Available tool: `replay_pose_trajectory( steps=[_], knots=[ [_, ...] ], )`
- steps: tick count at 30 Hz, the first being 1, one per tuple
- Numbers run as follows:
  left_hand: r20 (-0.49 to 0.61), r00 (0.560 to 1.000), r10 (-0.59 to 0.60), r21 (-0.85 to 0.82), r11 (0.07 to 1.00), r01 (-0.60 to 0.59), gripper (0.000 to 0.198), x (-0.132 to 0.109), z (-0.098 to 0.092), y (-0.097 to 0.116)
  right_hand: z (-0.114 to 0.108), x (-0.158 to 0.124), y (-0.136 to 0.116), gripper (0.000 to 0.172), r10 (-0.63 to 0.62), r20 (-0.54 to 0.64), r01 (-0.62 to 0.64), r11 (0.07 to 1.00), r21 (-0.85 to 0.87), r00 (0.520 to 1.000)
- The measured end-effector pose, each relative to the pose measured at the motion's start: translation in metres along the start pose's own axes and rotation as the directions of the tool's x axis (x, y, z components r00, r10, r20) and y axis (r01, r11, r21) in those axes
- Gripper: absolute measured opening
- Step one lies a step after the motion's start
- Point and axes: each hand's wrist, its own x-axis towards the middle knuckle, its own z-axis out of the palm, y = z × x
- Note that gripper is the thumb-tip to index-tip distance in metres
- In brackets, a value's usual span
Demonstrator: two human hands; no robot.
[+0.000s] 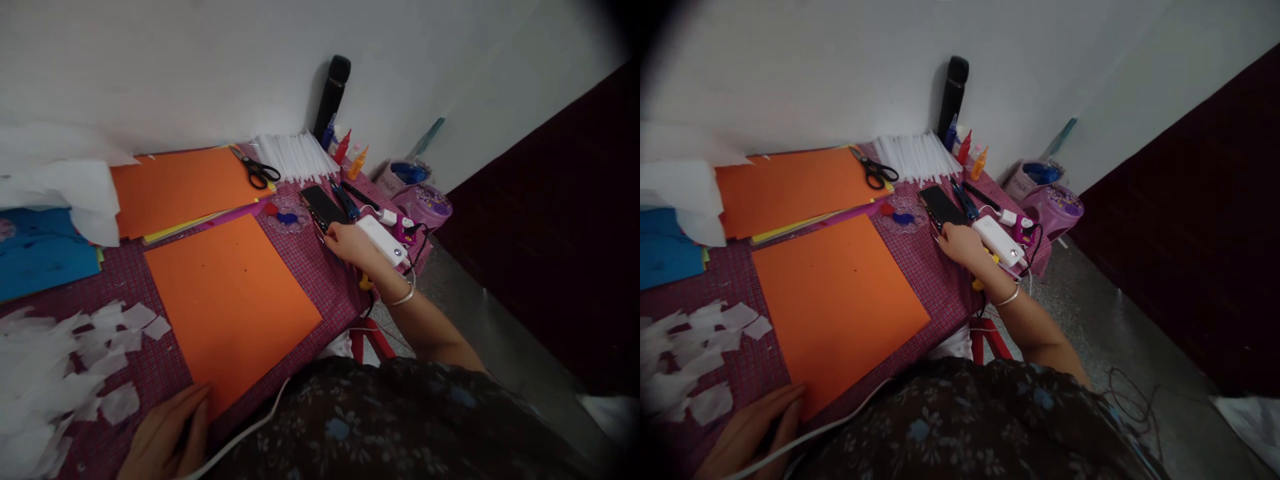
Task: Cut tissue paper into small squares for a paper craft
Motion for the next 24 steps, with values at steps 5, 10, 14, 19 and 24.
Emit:
replay_pose_trajectory(
  steps=[5,10,14,19,24],
  knots=[
    [-0.025,1.0,-0.012,0.09,0.996,0.014,0.016,0.01,-0.004,0.012,0.003,-0.017,-0.011,0.023,-0.157,-0.05,0.162,0.982,0.101,0.986],
    [0.012,0.999,-0.049,0.05,0.998,0.049,0.026,0.007,-0.013,0.015,-0.001,-0.022,-0.007,0.018,-0.238,-0.093,0.252,0.951,0.178,0.967],
    [0.06,0.996,-0.061,0.019,0.998,0.06,0.037,0.0,-0.015,0.014,-0.006,-0.03,-0.007,0.017,-0.268,-0.144,0.293,0.936,0.196,0.953],
    [-0.032,0.999,0.031,0.084,0.996,-0.028,0.022,0.008,-0.004,0.024,0.026,-0.066,-0.035,0.013,-0.478,-0.112,0.484,0.798,0.359,0.871],
    [-0.034,0.996,0.086,0.234,0.969,-0.076,0.011,0.016,0.003,0.038,0.068,-0.097,-0.049,0.012,-0.465,-0.149,0.476,0.744,0.469,0.873]
  ],
)
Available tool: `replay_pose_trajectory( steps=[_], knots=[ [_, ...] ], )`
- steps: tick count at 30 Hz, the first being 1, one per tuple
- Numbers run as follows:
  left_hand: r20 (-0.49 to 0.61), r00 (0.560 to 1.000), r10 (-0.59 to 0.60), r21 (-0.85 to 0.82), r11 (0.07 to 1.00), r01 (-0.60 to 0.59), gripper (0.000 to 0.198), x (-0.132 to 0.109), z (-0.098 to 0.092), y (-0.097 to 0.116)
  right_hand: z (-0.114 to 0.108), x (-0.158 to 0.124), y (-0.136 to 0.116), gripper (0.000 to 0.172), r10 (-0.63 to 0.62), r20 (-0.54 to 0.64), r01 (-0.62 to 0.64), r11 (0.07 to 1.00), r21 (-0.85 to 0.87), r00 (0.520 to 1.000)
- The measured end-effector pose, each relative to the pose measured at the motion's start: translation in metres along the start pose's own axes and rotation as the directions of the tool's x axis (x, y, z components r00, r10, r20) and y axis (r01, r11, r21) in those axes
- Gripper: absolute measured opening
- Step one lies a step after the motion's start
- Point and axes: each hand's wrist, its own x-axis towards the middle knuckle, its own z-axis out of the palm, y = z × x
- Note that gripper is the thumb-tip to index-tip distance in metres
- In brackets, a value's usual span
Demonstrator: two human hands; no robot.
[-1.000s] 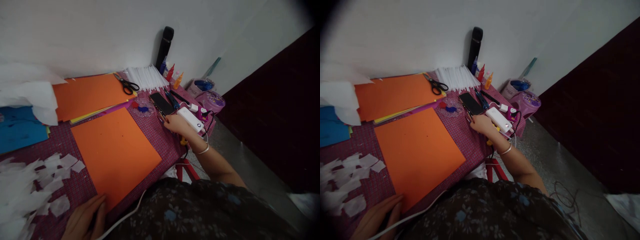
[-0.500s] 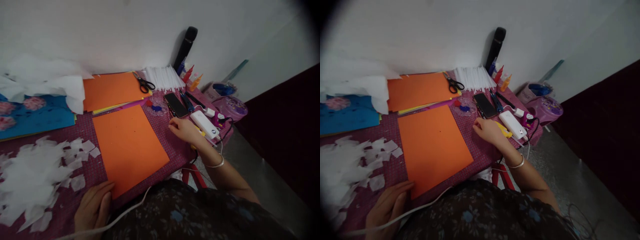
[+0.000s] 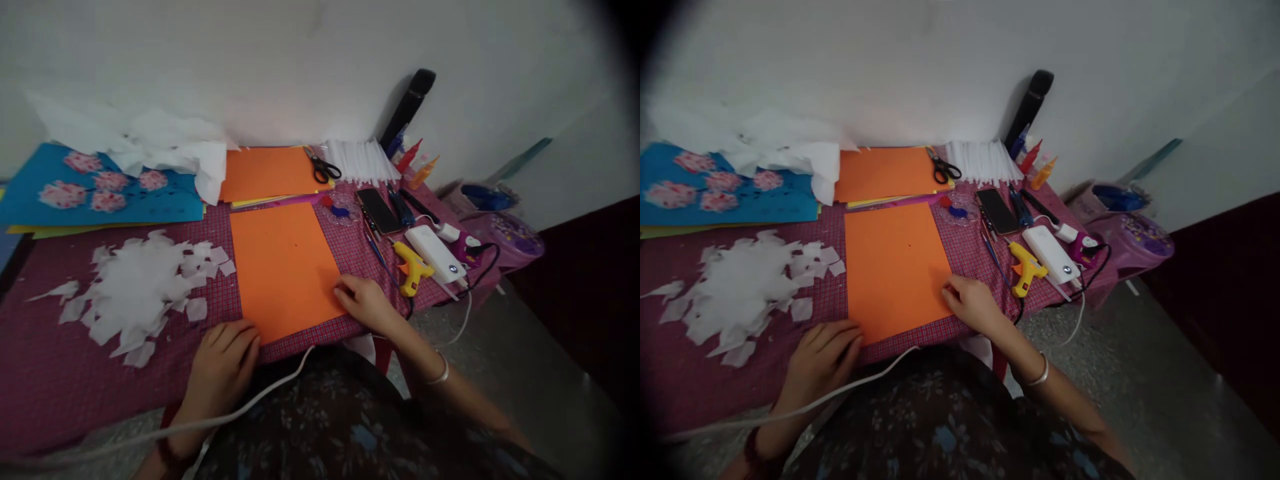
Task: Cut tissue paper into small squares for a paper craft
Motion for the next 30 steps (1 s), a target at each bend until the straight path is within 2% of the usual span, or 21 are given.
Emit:
replay_pose_trajectory(
  steps=[5,14,22,27,30],
  knots=[
    [0.019,1.0,0.019,0.102,0.995,-0.02,0.014,-0.003,0.001,0.006,0.015,-0.009,0.01,0.014,-0.033,-0.149,0.039,0.999,0.035,0.988],
    [0.003,0.998,0.058,0.158,0.986,-0.058,0.019,-0.004,0.004,0.006,0.021,-0.01,0.016,0.015,-0.045,-0.223,0.063,0.995,0.073,0.974],
    [-0.008,1.0,0.01,0.121,0.993,-0.009,0.018,-0.006,0.004,0.006,0.017,-0.01,0.011,0.016,0.0,-0.188,0.018,0.995,0.094,0.982],
    [0.001,0.998,-0.064,-0.082,0.995,0.064,0.018,-0.006,-0.007,0.003,0.008,-0.009,0.006,0.015,-0.013,-0.093,0.022,0.995,0.099,0.996],
    [-0.036,0.995,-0.098,-0.13,0.987,0.093,0.017,0.0,-0.014,0.003,-0.004,-0.01,0.004,0.015,-0.025,-0.058,0.034,0.987,0.155,0.998]
  ],
)
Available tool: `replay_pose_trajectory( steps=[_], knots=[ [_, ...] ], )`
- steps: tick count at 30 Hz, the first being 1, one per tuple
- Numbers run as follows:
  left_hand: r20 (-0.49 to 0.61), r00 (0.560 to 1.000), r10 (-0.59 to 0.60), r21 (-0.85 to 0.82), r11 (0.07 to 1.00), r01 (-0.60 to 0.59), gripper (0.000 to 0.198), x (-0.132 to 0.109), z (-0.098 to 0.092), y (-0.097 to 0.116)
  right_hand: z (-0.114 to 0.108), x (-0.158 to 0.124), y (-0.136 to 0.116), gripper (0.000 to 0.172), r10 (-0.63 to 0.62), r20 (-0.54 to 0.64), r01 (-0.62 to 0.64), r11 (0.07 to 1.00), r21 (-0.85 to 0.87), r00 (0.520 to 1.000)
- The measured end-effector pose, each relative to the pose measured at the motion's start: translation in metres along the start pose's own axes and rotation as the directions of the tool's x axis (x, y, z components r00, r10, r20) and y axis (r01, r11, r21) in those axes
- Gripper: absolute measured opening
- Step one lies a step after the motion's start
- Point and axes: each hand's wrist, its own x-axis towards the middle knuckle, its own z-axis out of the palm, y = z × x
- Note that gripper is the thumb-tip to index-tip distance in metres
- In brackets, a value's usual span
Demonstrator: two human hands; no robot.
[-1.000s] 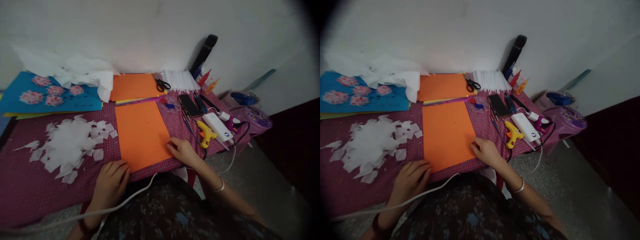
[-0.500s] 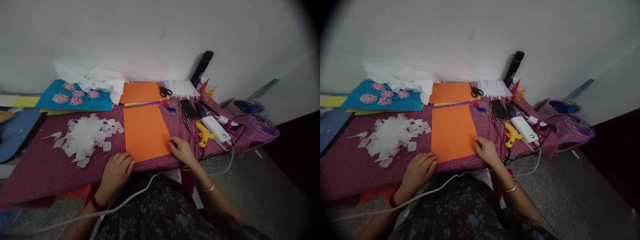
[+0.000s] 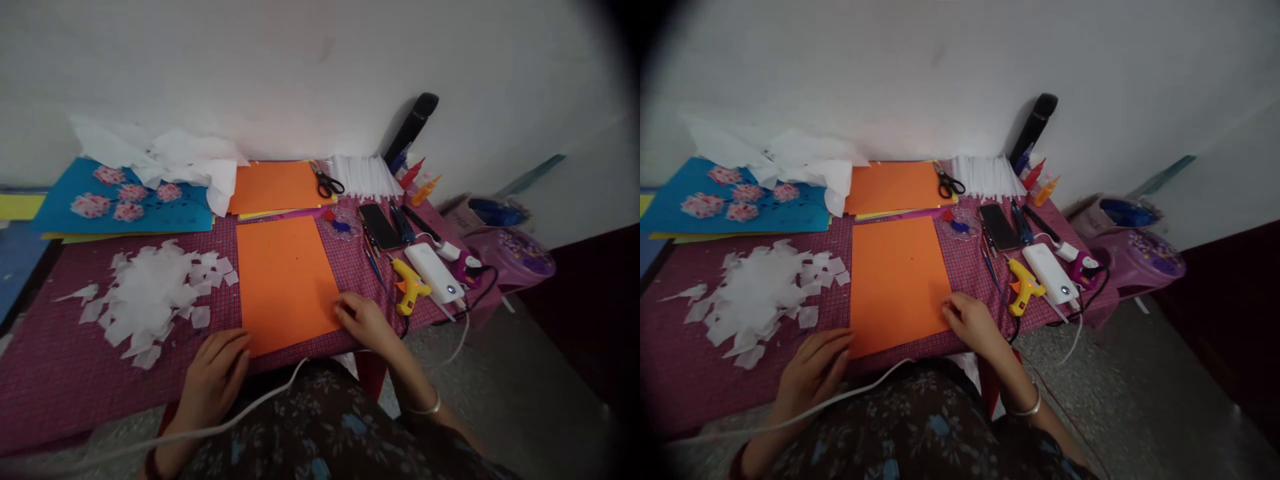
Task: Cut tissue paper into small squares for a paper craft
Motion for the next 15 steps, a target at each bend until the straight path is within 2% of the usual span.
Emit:
replay_pose_trajectory(
  steps=[3,8,11,15],
  knots=[
    [0.033,0.999,-0.024,-0.006,1.0,0.024,0.016,0.012,0.002,0.003,-0.012,0.002,-0.009,0.017,-0.028,-0.061,0.032,0.998,0.063,0.998],
    [0.253,0.964,-0.084,0.074,0.995,0.067,0.015,0.031,0.016,0.011,-0.016,0.015,-0.035,0.017,-0.145,-0.011,0.145,0.977,0.155,0.989],
    [0.297,0.947,-0.124,0.084,0.991,0.103,0.016,0.032,0.017,0.015,-0.003,0.025,-0.044,0.019,-0.17,0.03,0.161,0.969,0.188,0.985],
    [0.268,0.959,-0.094,0.038,0.995,0.087,0.017,0.026,0.004,0.013,0.026,0.039,-0.039,0.022,-0.12,0.208,0.102,0.99,0.095,0.971]
  ],
)
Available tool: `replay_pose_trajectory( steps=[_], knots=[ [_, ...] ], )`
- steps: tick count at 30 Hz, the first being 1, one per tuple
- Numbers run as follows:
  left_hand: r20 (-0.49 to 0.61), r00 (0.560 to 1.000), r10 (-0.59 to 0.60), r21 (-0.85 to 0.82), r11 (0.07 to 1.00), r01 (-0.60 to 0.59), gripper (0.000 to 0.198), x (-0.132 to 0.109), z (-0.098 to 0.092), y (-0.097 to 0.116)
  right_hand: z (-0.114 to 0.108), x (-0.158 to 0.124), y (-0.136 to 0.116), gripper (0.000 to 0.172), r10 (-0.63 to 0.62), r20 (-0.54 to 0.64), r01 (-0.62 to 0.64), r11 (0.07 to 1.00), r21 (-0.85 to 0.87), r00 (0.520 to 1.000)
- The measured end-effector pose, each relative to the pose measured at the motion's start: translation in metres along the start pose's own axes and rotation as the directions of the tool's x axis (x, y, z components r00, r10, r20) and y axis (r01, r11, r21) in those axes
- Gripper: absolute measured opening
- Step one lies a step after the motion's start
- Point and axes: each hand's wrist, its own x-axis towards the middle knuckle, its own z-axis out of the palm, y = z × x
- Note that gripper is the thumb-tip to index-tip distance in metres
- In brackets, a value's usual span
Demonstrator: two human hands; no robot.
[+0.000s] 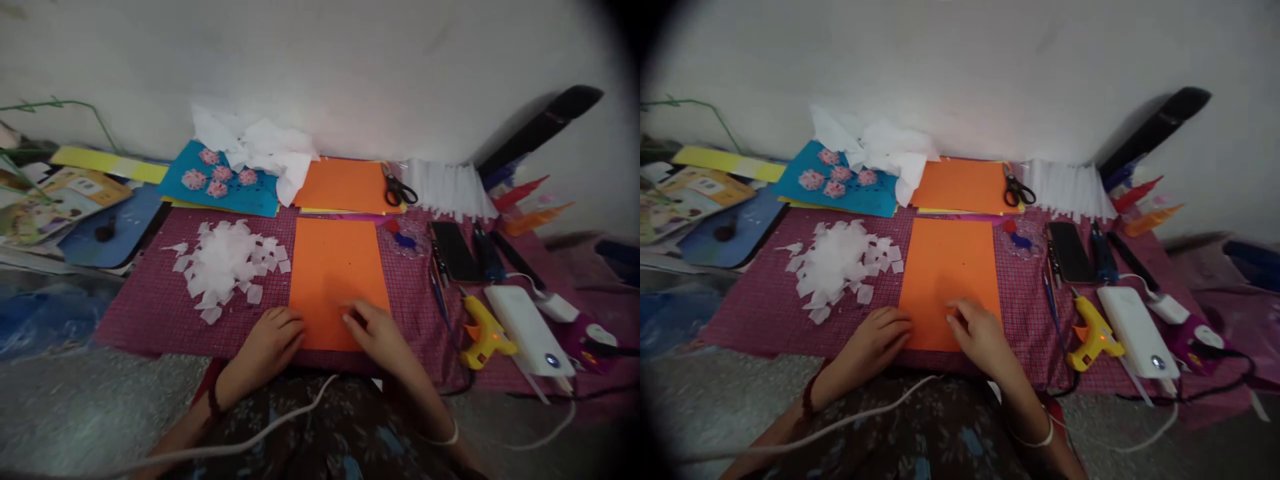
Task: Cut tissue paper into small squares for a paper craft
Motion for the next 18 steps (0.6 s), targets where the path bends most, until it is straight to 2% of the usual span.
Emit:
replay_pose_trajectory(
  steps=[2,4,6,9,12,15,18],
  knots=[
    [-0.044,0.999,-0.001,0.029,1.0,0.002,0.018,-0.006,-0.011,-0.009,0.009,0.006,0.006,0.022,0.028,0.064,-0.021,0.995,-0.098,0.998],
    [-0.12,0.993,-0.01,0.087,0.996,0.02,0.018,-0.011,-0.025,-0.023,0.014,0.009,0.01,0.023,0.044,0.066,-0.033,0.987,-0.156,0.997],
    [-0.205,0.978,-0.024,0.153,0.987,0.057,0.017,-0.015,-0.042,-0.041,0.015,0.009,0.011,0.024,0.052,0.053,-0.043,0.986,-0.162,0.997],
    [-0.278,0.957,-0.083,0.233,0.961,0.151,0.018,-0.016,-0.064,-0.063,0.015,0.007,0.011,0.026,0.047,0.04,-0.041,0.988,-0.148,0.998],
    [-0.322,0.938,-0.126,0.304,0.925,0.229,0.029,-0.015,-0.071,-0.072,0.016,0.006,0.011,0.025,0.044,0.037,-0.038,0.988,-0.153,0.998],
    [-0.266,0.962,-0.069,0.381,0.909,0.17,0.049,-0.014,-0.06,-0.07,0.018,0.007,0.011,0.024,0.043,0.023,-0.039,0.989,-0.142,0.999],
    [-0.089,0.992,0.084,0.424,0.905,-0.038,0.036,-0.013,-0.046,-0.069,0.019,0.007,0.011,0.023,0.046,0.011,-0.044,0.989,-0.14,0.999]
  ],
)
